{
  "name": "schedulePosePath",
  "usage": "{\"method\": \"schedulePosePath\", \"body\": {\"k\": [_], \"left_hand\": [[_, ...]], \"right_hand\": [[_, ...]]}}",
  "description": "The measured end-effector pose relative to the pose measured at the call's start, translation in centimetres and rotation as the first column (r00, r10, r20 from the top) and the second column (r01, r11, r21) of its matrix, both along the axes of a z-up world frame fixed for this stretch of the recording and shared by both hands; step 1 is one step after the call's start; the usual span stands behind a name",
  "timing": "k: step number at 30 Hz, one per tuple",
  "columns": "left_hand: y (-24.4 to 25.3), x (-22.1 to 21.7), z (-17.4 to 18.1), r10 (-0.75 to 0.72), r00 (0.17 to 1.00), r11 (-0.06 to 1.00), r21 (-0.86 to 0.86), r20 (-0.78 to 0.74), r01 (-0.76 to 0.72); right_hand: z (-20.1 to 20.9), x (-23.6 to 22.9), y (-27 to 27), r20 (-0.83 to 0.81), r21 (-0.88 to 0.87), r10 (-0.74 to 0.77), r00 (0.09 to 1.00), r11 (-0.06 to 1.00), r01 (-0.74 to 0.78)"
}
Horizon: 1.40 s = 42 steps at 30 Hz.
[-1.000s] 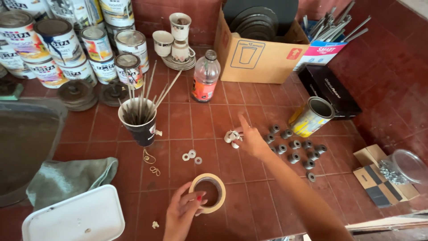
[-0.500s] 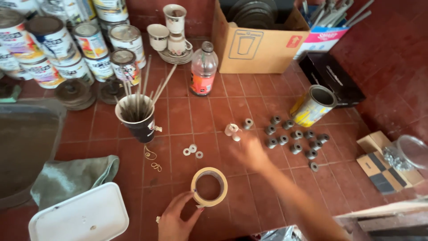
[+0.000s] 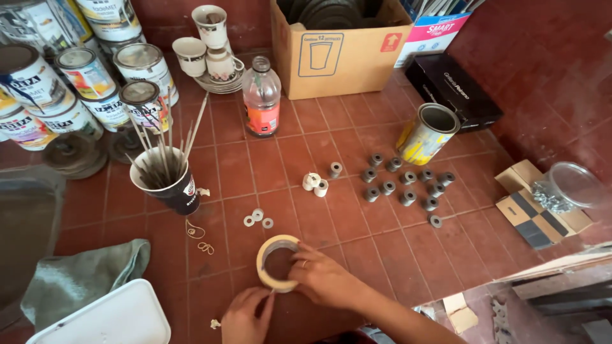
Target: Wrapping small metal cylinders with white tape
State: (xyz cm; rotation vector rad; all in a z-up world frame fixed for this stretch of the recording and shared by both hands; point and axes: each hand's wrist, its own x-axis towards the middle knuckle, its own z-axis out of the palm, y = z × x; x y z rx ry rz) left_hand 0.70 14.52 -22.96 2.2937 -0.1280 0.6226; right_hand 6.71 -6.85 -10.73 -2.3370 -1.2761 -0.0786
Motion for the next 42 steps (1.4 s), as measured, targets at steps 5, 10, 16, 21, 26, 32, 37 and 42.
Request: {"method": "schedulePosePath", "body": {"k": [5,10,16,21,26,32,37,42], "left_hand": [[-1.5,0.5,8.3,-0.07,0.996,0.99,-0.12,0.049,0.075],[-4.2,1.3,12.2,-0.093,0.987,0.995,0.044,0.134,0.088],[-6.5,0.3,15.0,-0.068,0.975,0.991,0.124,0.212,0.042],[-7.7,-0.3,16.2,-0.067,0.953,0.986,0.164,0.296,0.018],[-8.5,-1.2,17.3,-0.042,0.952,0.992,0.13,0.305,0.002],[-9.5,-2.0,17.0,-0.018,0.965,0.999,0.036,0.26,0.009],[-10.3,-2.4,17.2,-0.014,0.986,0.998,-0.057,0.168,0.024],[-10.9,0.0,17.5,-0.037,0.953,0.997,-0.074,-0.3,0.015]], "right_hand": [[4.6,-0.6,-1.4,-0.23,0.112,-0.048,0.972,0.991,0.076],[8.2,-1.7,-3.7,-0.396,-0.092,-0.261,0.88,0.965,0.245],[8.5,-1.8,-6.9,-0.215,0.028,-0.345,0.914,0.933,0.359],[7.6,-2.0,-9.1,-0.065,0.032,-0.404,0.913,0.913,0.406],[9.9,-3.0,-10.6,-0.098,0.002,-0.345,0.933,0.938,0.347],[12.5,-3.6,-12.3,-0.129,0.196,-0.143,0.981,0.966,0.166],[14.1,-4.0,-13.6,-0.292,0.24,-0.05,0.955,0.963,0.124],[14.6,-4.2,-14.3,-0.31,0.193,-0.027,0.95,0.977,0.09]]}}
